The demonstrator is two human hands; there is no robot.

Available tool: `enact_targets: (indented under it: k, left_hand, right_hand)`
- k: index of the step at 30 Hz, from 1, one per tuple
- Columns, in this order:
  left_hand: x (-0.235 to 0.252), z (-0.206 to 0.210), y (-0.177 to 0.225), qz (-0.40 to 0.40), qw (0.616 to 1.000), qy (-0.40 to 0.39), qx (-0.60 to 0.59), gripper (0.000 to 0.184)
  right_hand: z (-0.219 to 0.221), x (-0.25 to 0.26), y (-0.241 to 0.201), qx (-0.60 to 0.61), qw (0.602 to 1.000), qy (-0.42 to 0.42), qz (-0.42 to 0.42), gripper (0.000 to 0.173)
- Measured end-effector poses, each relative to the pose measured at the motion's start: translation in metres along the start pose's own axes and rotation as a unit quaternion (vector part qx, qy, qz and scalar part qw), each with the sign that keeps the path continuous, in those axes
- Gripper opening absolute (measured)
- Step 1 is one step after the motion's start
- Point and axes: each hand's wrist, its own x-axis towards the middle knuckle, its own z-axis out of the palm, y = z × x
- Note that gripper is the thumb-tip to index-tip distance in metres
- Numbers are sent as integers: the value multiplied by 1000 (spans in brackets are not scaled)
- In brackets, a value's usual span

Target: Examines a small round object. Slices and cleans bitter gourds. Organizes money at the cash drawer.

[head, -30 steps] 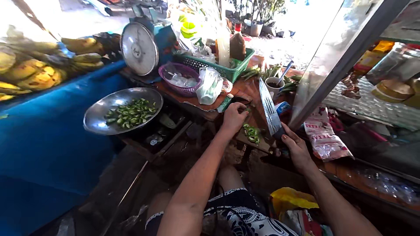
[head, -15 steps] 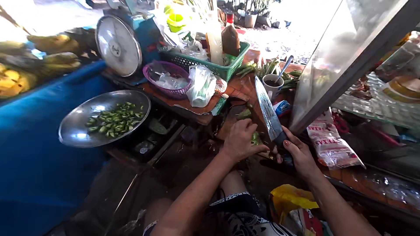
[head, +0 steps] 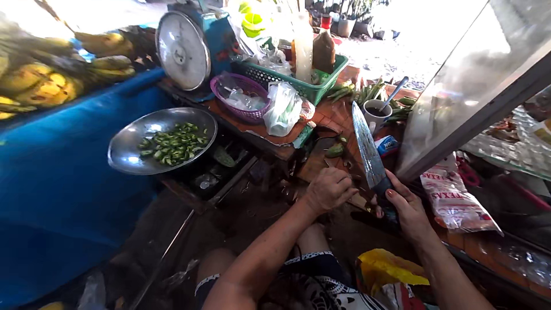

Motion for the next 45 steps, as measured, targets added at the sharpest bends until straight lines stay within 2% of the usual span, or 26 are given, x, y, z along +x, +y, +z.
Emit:
enact_targets:
  k: [8,13,17,19,21,23,25,27,29,32,33,35,37,38,41,45]
  left_hand:
    - [8,-2,2,38,998,40,14,29]
    - [27,-11,8,-56,994,-93,11,31]
    - [36,-17,9,-189,978,-56,-65,30]
    - [46,-34,10,-316,936,-44,-149,32]
    - [54,-50,6,-430,865,11,-260,29]
    - [55,-60,-5,-490,800,88,-335,26]
    - [52,-78,-21,-508,771,144,-356,24]
    - [49,-107,-42,-491,776,219,-329,20]
    - [46,-147,-72,-473,794,287,-252,21]
    - [28,-219,-123,-479,815,321,-62,41]
    - [17,-242,-139,-488,821,297,10,51]
    - [-13,-276,-170,-487,841,177,156,62]
    - [-49,-295,-191,-478,834,57,271,49]
    - [-62,-300,-194,-499,813,37,298,45]
    - [-77,-308,-185,-559,779,62,276,42]
    - [-66,-301,-165,-570,766,103,280,61]
  right_hand:
    - [0,0,1,-29,999,-5,-16,60]
    - [-1,1,0,-28,1000,-4,-12,64]
    - [2,0,1,-17,1000,9,-17,62]
    - [1,0,0,-16,1000,8,-13,62]
    - [1,0,0,-9,1000,6,-11,63]
    - [-1,-1,1,-8,1000,3,-9,62]
    - [-3,-1,2,-5,1000,2,-7,62]
    - [-4,-1,3,-4,1000,3,-8,63]
    - [-5,-2,3,-2,1000,-1,-10,63]
    - [-3,-1,1,8,1000,1,-11,61]
    - [-2,-1,1,7,1000,2,-9,60]
    - [0,-2,-2,-4,1000,9,-3,59]
    - [0,-2,-4,-17,1000,12,6,58]
    - [0,-2,-5,-20,1000,14,9,57]
    - [1,-2,-6,-14,1000,20,11,56]
    - [4,-3,-4,-11,999,36,-6,56]
